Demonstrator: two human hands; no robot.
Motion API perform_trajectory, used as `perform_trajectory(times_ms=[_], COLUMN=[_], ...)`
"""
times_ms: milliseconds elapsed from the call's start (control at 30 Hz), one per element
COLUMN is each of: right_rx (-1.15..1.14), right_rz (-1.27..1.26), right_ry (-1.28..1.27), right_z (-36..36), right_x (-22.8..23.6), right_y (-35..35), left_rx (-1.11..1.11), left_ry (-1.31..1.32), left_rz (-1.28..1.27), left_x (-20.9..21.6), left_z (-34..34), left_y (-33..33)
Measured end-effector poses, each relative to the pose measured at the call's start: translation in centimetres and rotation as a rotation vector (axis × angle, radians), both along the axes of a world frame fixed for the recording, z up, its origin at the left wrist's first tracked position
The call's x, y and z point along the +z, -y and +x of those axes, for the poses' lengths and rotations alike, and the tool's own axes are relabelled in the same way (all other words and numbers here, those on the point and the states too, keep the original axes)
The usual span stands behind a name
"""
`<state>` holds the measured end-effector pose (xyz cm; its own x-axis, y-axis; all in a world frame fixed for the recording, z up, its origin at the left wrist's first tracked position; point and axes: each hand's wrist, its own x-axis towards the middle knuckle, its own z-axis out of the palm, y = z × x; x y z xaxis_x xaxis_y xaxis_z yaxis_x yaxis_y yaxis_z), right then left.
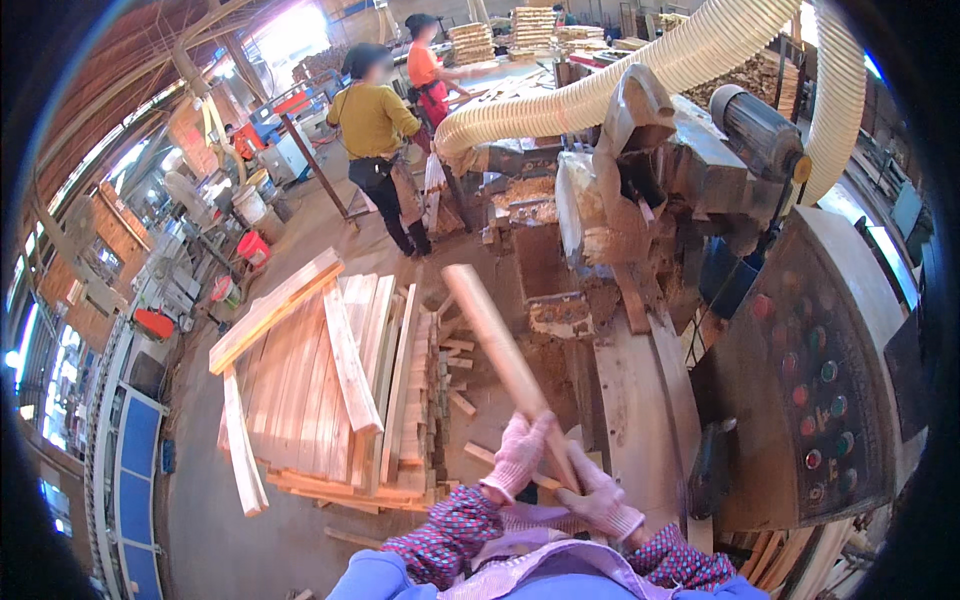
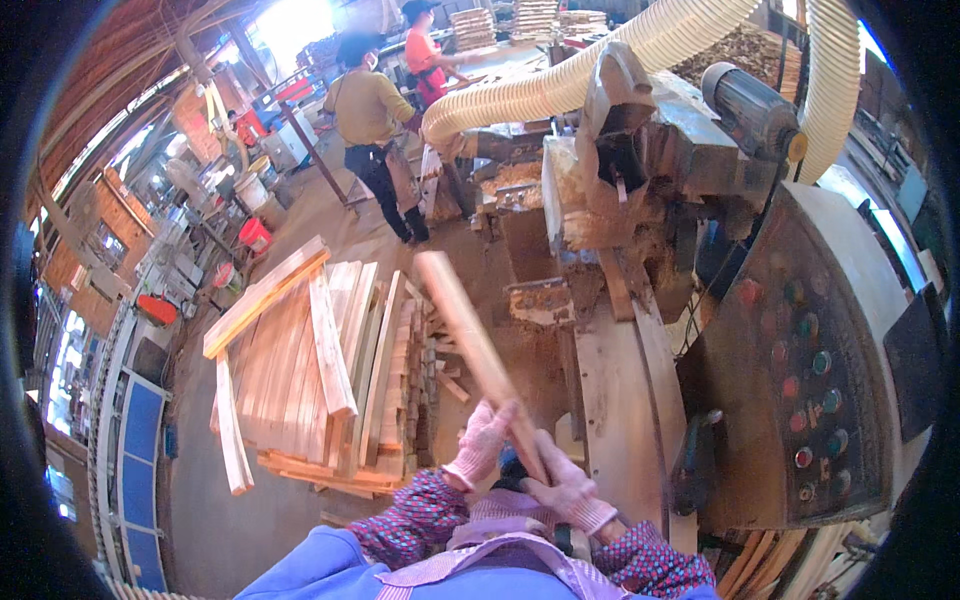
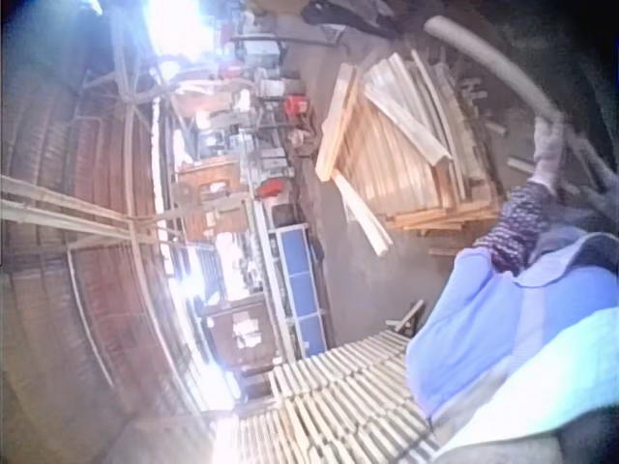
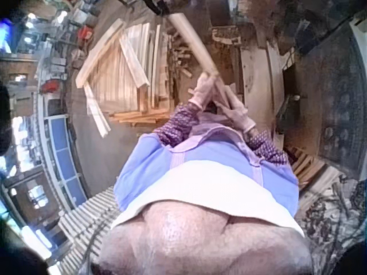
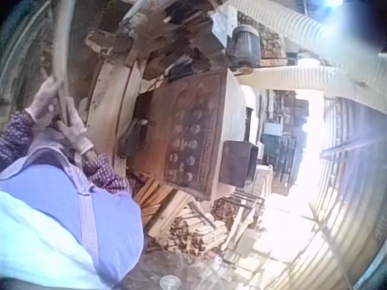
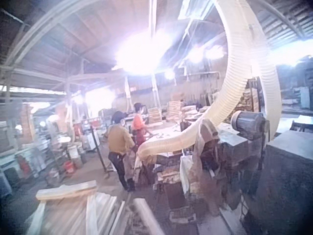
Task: The person picks up wood planks from a stack and feeds them into a woodworking machine for processing.
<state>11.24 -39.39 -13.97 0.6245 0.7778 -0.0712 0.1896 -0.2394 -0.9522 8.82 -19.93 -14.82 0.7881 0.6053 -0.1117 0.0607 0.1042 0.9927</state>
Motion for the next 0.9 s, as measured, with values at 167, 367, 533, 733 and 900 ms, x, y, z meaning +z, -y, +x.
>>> perform_trajectory(times_ms=[167, 367, 533, 733, 900], right_rx=[-0.410, -0.288, -0.280, -0.328, -0.415], right_rz=[-0.373, -0.594, -0.628, -0.745, -0.880], right_ry=[0.451, 0.878, 0.635, 0.614, 0.808], right_z=[-5.0, -4.0, -2.4, 0.1, 7.0], right_x=[-4.3, -11.3, -8.7, -7.6, -9.4], right_y=[9.2, 12.2, 11.8, 9.9, 4.7], left_rx=[0.118, 0.810, 0.980, 0.895, 0.840], left_ry=[0.187, 0.211, 0.235, 0.540, 0.748], left_rz=[0.410, -0.521, -0.759, -0.719, -0.487], left_x=[9.1, 11.9, 4.5, -3.0, -4.2], left_z=[-4.3, -8.5, -6.6, -7.0, -5.5], left_y=[-12.4, -44.5, -57.7, -68.9, -67.4])
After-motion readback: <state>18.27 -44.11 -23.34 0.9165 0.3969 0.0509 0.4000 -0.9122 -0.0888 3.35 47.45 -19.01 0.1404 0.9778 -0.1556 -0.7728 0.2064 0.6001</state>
